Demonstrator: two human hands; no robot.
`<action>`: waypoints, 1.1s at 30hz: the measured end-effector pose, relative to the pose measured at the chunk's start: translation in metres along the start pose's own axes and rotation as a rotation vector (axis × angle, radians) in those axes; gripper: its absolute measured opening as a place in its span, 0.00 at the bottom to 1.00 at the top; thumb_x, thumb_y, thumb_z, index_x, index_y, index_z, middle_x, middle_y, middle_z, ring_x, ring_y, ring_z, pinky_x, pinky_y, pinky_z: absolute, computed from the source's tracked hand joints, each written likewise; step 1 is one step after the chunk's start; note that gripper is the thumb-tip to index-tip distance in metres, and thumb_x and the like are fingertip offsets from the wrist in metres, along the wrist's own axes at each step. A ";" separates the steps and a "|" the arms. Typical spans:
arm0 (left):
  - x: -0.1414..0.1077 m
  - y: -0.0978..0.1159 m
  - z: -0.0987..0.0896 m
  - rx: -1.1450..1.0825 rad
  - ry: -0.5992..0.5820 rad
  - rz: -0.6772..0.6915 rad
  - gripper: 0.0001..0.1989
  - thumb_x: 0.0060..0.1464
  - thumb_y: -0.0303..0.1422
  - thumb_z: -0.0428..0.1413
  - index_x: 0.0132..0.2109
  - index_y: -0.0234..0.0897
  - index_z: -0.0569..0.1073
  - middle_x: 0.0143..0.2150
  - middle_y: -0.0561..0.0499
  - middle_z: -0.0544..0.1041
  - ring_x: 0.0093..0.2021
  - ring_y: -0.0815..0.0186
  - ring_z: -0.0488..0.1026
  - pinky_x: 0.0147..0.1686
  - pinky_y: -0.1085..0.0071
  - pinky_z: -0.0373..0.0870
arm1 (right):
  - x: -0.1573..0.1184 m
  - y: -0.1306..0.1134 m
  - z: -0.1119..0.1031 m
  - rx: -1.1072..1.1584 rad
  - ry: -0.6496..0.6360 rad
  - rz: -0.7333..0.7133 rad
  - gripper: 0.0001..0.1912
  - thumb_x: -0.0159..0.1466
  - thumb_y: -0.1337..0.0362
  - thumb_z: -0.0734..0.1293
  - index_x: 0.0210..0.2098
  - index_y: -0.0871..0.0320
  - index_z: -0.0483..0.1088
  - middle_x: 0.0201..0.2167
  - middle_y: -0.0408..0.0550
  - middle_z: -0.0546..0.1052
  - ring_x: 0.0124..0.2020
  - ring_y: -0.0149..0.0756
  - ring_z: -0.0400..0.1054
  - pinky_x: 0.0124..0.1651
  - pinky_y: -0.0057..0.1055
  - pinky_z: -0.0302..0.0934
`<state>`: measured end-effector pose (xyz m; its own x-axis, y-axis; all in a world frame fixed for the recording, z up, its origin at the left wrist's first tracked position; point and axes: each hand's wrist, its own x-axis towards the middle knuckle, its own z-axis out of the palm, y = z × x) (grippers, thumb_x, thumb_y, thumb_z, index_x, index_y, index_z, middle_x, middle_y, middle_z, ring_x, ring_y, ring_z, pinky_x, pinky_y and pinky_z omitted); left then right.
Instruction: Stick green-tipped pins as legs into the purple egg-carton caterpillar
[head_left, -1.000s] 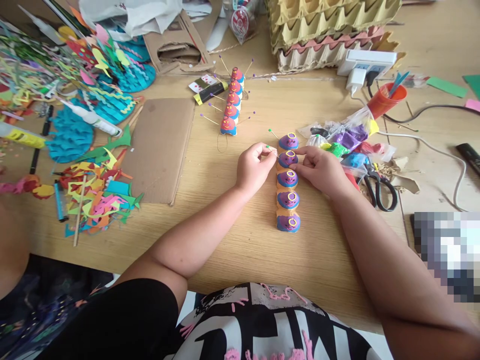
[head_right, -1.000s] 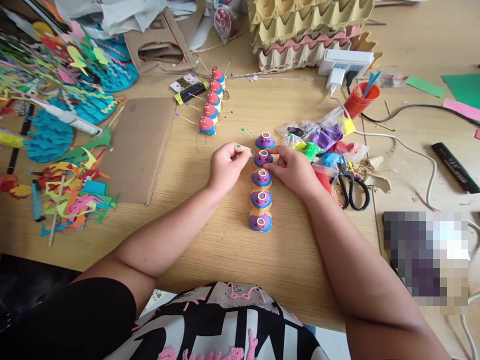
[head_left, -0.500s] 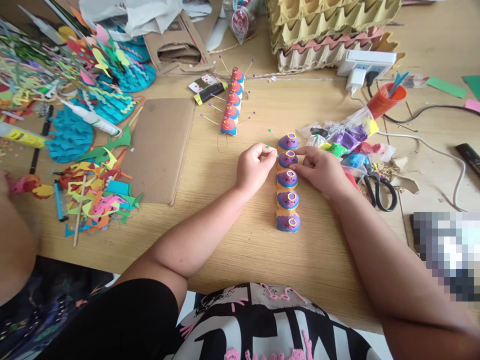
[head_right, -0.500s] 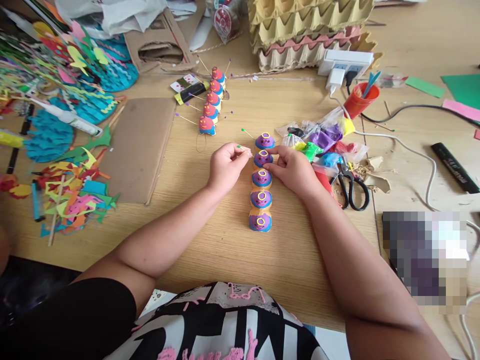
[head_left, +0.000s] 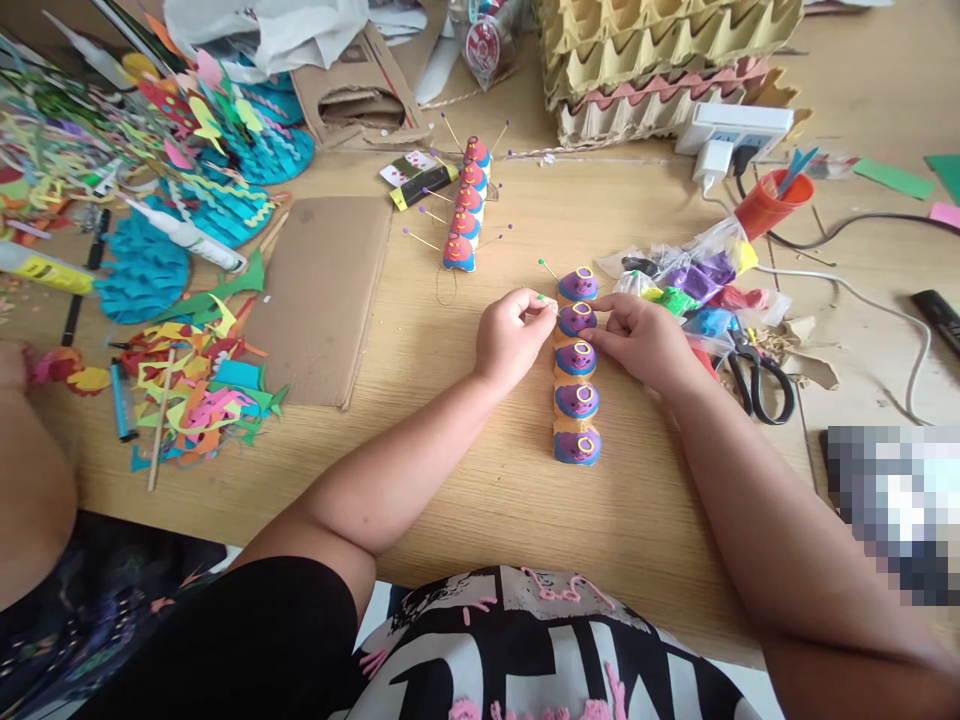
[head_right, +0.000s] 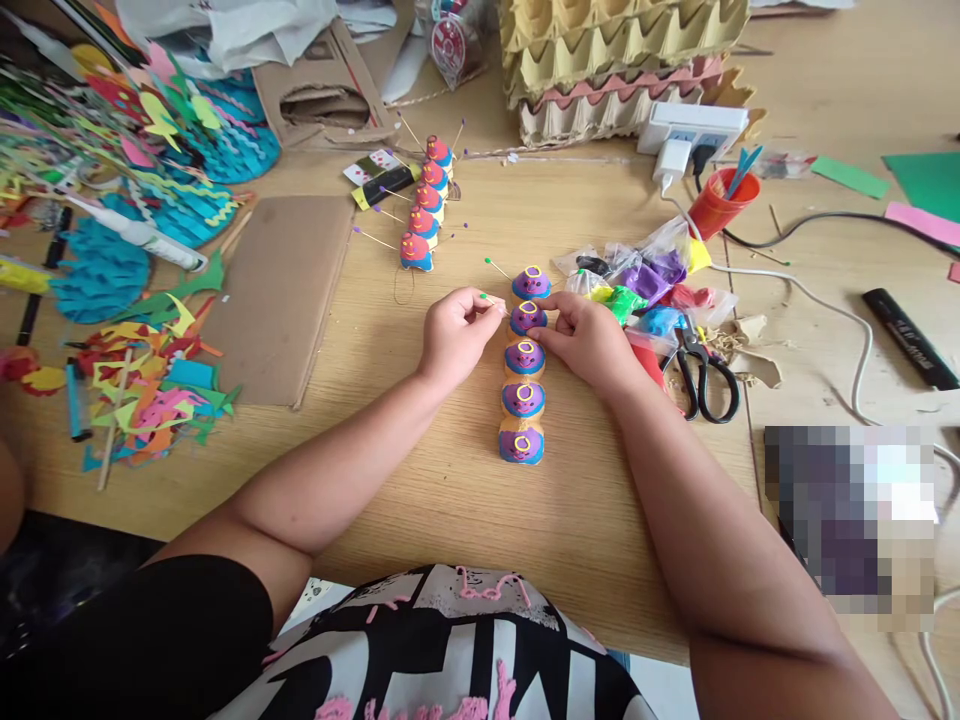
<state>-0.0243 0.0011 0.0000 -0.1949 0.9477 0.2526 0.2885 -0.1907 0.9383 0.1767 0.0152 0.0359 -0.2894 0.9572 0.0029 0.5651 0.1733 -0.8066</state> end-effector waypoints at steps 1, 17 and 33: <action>0.000 0.000 0.000 0.007 -0.008 0.003 0.08 0.60 0.29 0.63 0.32 0.38 0.76 0.36 0.51 0.85 0.37 0.66 0.80 0.41 0.70 0.73 | 0.000 0.000 0.000 -0.001 0.000 0.002 0.19 0.62 0.60 0.76 0.53 0.58 0.80 0.20 0.34 0.61 0.23 0.27 0.54 0.30 0.31 0.48; -0.002 0.004 -0.003 0.080 -0.038 0.010 0.03 0.58 0.29 0.63 0.35 0.40 0.78 0.36 0.54 0.84 0.31 0.69 0.73 0.36 0.71 0.68 | -0.002 -0.001 0.001 -0.013 0.005 -0.011 0.21 0.64 0.61 0.75 0.55 0.58 0.79 0.20 0.34 0.60 0.23 0.27 0.53 0.31 0.31 0.48; 0.003 -0.011 0.000 -0.026 0.084 0.012 0.16 0.57 0.25 0.64 0.51 0.42 0.75 0.42 0.53 0.80 0.35 0.69 0.73 0.37 0.71 0.69 | -0.004 -0.009 -0.007 0.518 0.118 0.123 0.13 0.63 0.59 0.74 0.47 0.51 0.76 0.20 0.36 0.60 0.21 0.28 0.49 0.25 0.29 0.41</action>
<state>-0.0280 0.0062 -0.0093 -0.2699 0.9208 0.2814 0.2671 -0.2092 0.9407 0.1785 0.0111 0.0475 -0.1401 0.9878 -0.0678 0.1259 -0.0501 -0.9908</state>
